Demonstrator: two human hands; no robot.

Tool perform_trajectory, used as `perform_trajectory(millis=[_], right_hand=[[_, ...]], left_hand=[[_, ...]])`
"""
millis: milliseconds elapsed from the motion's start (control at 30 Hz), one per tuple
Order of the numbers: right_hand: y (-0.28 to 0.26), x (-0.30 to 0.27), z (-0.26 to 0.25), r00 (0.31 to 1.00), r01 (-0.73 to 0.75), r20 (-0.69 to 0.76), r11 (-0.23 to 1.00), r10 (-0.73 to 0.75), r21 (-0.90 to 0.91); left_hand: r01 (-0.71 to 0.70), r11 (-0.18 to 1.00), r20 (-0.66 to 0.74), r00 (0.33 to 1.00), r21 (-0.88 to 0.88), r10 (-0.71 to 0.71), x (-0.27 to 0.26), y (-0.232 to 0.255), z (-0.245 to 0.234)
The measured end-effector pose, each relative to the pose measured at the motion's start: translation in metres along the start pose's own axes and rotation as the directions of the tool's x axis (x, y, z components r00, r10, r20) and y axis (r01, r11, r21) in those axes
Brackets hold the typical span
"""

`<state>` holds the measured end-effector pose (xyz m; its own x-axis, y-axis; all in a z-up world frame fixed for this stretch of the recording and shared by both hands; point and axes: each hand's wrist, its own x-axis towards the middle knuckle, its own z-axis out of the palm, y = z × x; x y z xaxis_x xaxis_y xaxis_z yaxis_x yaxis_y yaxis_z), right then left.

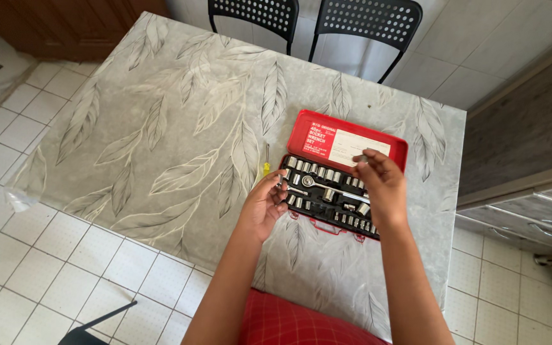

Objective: The person sits at a table with an open red socket wrench set and places loose sockets and small metal parts one by one into their molded slots in the case, arranging the ratchet and screwdriver, then closes and latches the toolbox lid.

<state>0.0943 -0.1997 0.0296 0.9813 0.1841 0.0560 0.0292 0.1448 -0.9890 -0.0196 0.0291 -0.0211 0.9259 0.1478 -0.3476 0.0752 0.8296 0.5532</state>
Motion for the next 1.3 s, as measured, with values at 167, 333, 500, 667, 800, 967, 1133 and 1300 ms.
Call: perform_trajectory(millis=[167,333,500,667,800,967,1133,1300], right_hand=[[0.012,0.001,-0.006,0.999,-0.037,-0.019,0.999,0.037,-0.015],[0.045,0.002,-0.018,0.994,-0.103,-0.038,0.983,0.098,-0.155],[0.086,0.001,-0.027,0.998,0.016,-0.045,0.799,-0.054,-0.602],[0.112,0.014,-0.034,0.992,-0.124,-0.089,0.67,0.086,-0.732],[0.127,0.029,-0.035,0.988,0.15,0.111,0.569,-0.104,-0.809],[0.128,0.044,-0.035,0.986,0.158,0.157,0.545,-0.049,-0.823],[0.124,0.05,-0.036,0.979,0.201,0.19,0.54,-0.077,-0.818],[0.134,0.058,-0.047,0.983,0.128,0.18,0.591,0.029,-0.796]], left_hand=[[0.006,1.0,0.005,1.0,-0.011,-0.006,-0.001,-0.001,0.001],[-0.006,0.999,0.014,1.0,-0.034,0.007,-0.001,-0.002,-0.001],[0.015,0.999,-0.012,1.0,-0.033,-0.015,0.0,-0.006,-0.003],[0.029,0.999,-0.041,0.999,0.025,-0.027,0.001,-0.014,0.003],[0.072,0.995,-0.044,0.997,0.075,-0.069,0.003,-0.02,0.012],[0.083,0.992,-0.003,0.997,0.095,-0.083,0.006,-0.019,0.02],[0.083,0.992,-0.018,0.997,0.098,-0.082,0.011,-0.02,0.025],[0.085,0.99,-0.006,0.996,0.111,-0.084,0.019,-0.024,0.026]])
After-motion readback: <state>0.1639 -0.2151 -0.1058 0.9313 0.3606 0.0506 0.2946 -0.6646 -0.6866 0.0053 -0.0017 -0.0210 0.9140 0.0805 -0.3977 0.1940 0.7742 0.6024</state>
